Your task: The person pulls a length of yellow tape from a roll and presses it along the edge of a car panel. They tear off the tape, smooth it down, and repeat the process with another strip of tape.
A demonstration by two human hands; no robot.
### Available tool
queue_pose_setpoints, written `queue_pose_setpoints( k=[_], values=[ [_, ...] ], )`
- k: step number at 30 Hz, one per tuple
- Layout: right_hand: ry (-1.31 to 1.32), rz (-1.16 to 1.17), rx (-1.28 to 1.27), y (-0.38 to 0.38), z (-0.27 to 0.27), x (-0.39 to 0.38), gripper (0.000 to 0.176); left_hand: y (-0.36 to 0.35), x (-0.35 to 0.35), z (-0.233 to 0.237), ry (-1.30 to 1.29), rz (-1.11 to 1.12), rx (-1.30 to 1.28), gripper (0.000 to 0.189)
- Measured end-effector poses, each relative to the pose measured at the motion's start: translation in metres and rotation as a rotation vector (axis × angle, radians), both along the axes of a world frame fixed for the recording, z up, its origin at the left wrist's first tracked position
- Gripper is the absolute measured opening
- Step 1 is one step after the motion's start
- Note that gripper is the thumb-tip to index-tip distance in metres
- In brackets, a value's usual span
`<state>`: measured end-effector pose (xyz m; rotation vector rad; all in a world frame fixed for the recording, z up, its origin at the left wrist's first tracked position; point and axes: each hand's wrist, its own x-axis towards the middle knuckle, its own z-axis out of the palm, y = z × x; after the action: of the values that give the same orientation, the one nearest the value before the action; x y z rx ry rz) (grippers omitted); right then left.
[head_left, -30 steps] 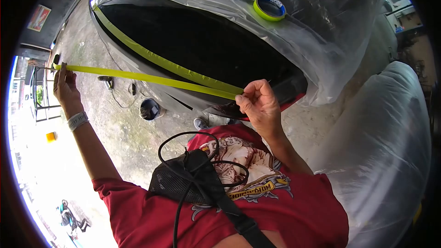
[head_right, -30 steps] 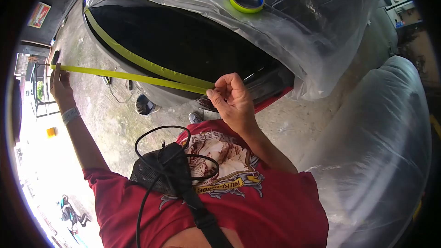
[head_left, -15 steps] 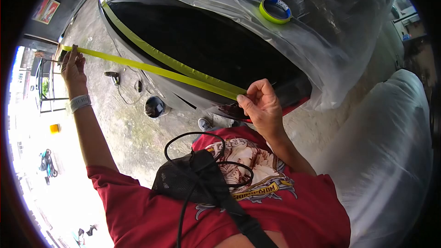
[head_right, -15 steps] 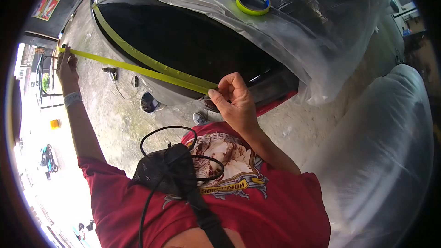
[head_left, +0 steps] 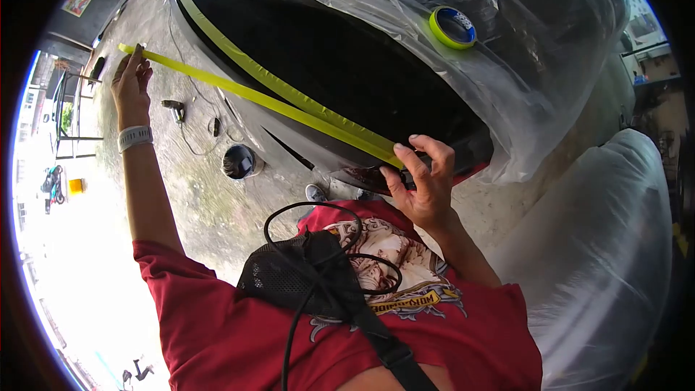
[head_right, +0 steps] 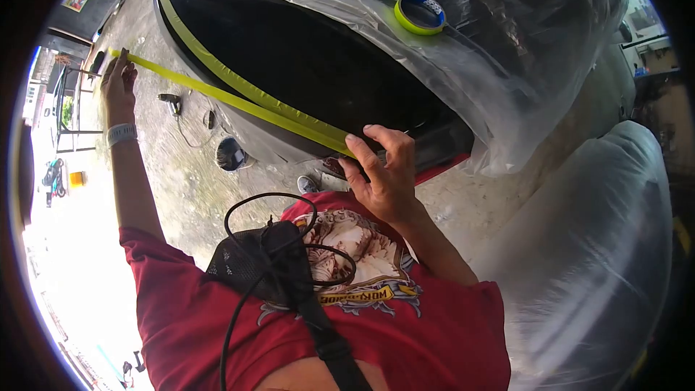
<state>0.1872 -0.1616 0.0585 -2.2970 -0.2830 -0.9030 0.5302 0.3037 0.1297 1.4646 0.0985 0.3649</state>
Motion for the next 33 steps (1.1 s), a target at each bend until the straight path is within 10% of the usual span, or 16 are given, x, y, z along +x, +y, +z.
queue_pose_setpoints(
  k=[9,17,33],
  values=[
    [-0.175,0.184,-0.108,-0.015,-0.006,0.011,0.024,-0.003,0.01,0.012,-0.065,-0.049,-0.053,0.016],
    [-0.183,0.21,0.003,-0.014,0.004,0.011,0.023,-0.026,0.007,0.065,-0.179,-0.011,-0.064,0.017],
    [-0.141,0.272,-0.237,-0.017,0.002,0.012,0.031,0.006,0.006,0.007,-0.077,-0.037,-0.099,0.016]
  ],
)
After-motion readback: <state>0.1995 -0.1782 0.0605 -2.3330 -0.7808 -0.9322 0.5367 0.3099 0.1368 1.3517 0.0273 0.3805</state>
